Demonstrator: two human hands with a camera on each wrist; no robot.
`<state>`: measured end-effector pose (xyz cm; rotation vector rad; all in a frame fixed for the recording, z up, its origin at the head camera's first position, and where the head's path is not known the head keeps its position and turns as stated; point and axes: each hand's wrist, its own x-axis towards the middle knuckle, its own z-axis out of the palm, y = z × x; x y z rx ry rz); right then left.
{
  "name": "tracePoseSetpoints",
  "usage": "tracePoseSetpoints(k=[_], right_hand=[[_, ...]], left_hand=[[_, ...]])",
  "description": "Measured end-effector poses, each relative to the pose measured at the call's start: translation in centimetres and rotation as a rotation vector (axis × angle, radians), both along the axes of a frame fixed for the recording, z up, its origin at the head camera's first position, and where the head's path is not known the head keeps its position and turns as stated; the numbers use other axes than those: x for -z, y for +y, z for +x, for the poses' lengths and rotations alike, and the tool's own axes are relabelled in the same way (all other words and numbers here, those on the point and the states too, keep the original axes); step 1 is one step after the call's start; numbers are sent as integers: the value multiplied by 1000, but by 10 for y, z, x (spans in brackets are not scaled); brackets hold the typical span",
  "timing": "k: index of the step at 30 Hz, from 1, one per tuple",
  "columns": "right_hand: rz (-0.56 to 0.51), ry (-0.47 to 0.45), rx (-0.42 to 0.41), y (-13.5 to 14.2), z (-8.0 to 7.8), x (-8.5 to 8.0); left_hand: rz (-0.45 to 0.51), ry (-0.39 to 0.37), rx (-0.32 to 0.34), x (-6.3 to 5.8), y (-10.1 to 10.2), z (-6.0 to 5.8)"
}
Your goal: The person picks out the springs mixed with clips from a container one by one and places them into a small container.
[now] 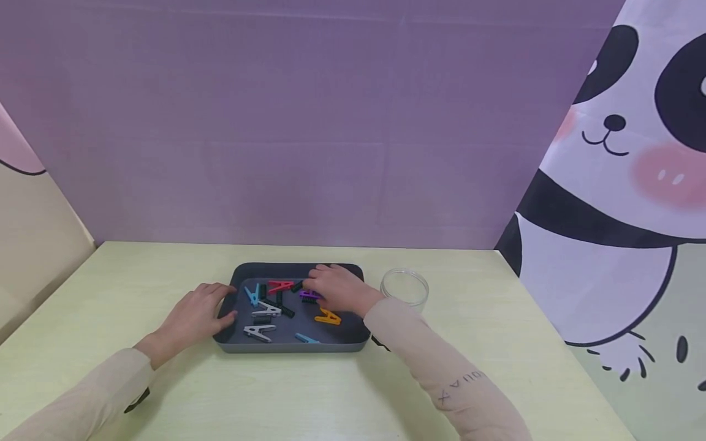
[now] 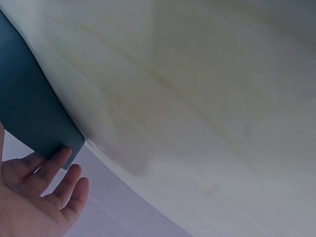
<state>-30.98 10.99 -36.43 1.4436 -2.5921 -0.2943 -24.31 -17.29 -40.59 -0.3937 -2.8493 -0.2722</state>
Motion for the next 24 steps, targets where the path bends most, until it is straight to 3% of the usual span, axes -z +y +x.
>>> tracePoseSetpoints(k=[13,24], right_hand=[[145,20,-1,-13,-6,5],[182,31,-5,-17,-7,10]], left_hand=[[8,5,9,-1,0,2],[9,26,8,1,0,1]])
